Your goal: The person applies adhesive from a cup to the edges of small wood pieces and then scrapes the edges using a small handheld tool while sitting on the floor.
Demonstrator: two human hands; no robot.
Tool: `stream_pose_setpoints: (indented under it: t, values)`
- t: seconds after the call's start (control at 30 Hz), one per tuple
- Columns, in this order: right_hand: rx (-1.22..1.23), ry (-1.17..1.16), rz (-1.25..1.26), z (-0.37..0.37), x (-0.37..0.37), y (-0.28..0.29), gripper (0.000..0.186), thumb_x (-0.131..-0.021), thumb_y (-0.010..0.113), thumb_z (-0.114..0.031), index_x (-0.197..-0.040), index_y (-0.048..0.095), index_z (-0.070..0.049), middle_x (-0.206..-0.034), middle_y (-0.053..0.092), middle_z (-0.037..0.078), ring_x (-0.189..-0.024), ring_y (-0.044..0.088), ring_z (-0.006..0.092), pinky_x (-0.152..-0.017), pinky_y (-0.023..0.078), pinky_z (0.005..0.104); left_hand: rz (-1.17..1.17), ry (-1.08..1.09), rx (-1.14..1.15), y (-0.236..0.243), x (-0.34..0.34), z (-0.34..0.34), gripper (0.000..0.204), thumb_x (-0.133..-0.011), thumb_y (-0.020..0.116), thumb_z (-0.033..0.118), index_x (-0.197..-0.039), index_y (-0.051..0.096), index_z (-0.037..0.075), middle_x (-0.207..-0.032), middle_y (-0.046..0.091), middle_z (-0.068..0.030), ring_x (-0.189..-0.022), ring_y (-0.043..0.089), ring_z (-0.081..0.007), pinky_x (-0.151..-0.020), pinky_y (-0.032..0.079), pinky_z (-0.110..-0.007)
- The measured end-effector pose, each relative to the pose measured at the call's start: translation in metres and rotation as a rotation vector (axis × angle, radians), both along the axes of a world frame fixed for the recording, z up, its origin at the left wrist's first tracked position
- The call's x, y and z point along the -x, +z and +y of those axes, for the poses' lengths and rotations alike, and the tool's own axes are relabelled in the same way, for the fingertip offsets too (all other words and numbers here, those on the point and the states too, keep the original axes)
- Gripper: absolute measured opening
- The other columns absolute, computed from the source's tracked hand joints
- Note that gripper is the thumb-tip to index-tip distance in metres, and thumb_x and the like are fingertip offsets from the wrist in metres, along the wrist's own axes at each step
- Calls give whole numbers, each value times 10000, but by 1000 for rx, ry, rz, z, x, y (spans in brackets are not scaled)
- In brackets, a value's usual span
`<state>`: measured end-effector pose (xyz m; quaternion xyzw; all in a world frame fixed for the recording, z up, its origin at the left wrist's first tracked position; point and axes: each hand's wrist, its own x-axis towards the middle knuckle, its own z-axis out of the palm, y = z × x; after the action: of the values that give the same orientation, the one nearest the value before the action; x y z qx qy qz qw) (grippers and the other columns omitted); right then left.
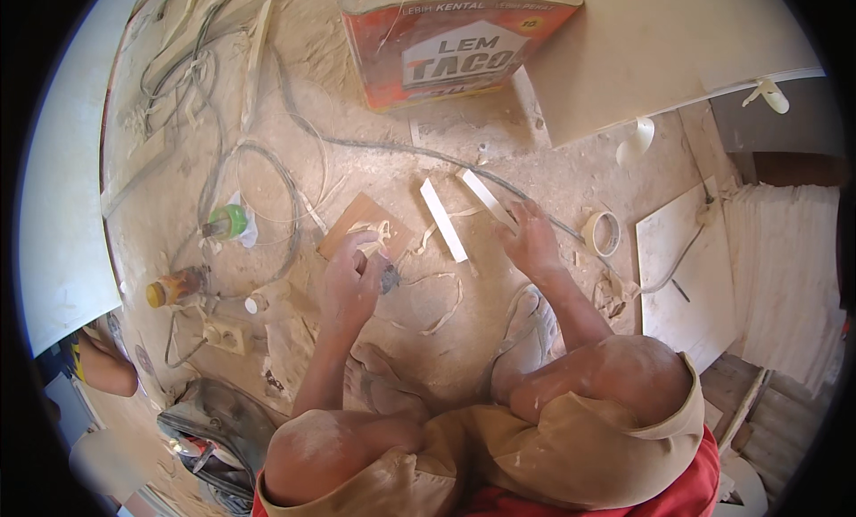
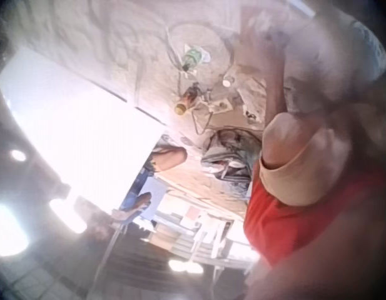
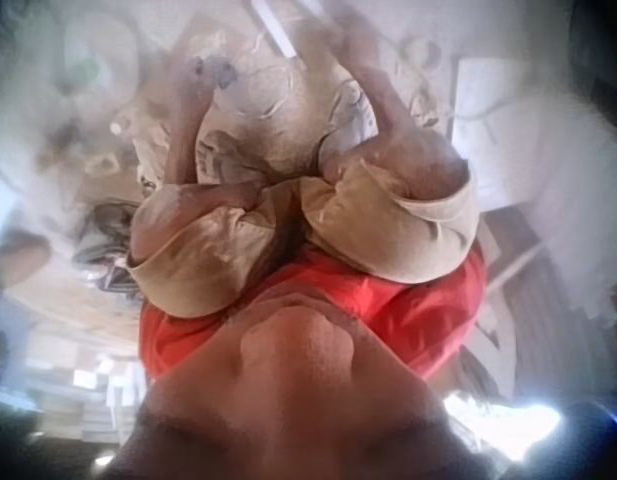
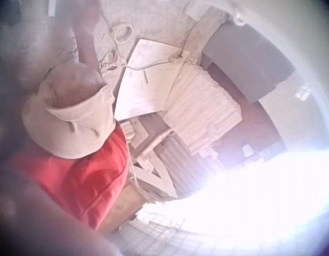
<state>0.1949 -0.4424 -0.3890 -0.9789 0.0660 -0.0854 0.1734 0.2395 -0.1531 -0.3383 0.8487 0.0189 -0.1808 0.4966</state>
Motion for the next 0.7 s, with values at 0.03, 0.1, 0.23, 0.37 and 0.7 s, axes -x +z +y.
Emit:
stream_pose_setpoints:
  t: [0.03, 0.1, 0.23, 0.37, 0.7]
  values:
    - [47, 18, -10, -5, 2, -8, 383, -833, 712, -306, -1070, 665, -9, -770, 632, 117, -750, 625, 224, -742, 483, 286, 95, -4, 27, 6, -6, -5, 302, -843, 680, 157, -1105, 617, 20, -705, 596, -78, -652, 573, -159, -630, 460, -313]
    - [-480, -200, 336, -1, -3, 16, 384, -852, 709, -290, -1112, 647, -13, -784, 633, 83, -792, 609, 192, -770, 474, 282, 180, -50, 79, 9, -13, -13, 333, -854, 685, 196, -1125, 609, 17, -764, 616, -67, -693, 589, -137, -651, 473, -290]
    - [-1180, -202, 361, 9, -1, 39, 323, -902, 684, -241, -1138, 646, -24, -779, 612, -3, -792, 563, 109, -701, 464, 270, 192, -268, 190, 36, -39, -40, 394, -882, 680, 240, -1165, 576, -12, -878, 639, -60, -755, 609, -112, -692, 491, -251]
    - [-1436, -51, 287, 19, -10, 79, 344, -925, 666, -271, -1157, 655, -17, -910, 543, -26, -741, 500, 62, -633, 425, 235, 159, -467, 299, 85, -77, -87, 431, -890, 675, 240, -1181, 542, -48, -993, 654, -98, -857, 637, -134, -771, 502, -266]
    - [-2420, -183, -101, 14, -58, 91, 269, -964, 597, -177, -1142, 569, 22, -923, 595, 66, -823, 615, 153, -697, 533, 248, -404, -529, 48, 195, -107, -168, 234, -884, 644, 83, -1054, 593, -70, -931, 681, -130, -857, 661, -144, -760, 534, -268]
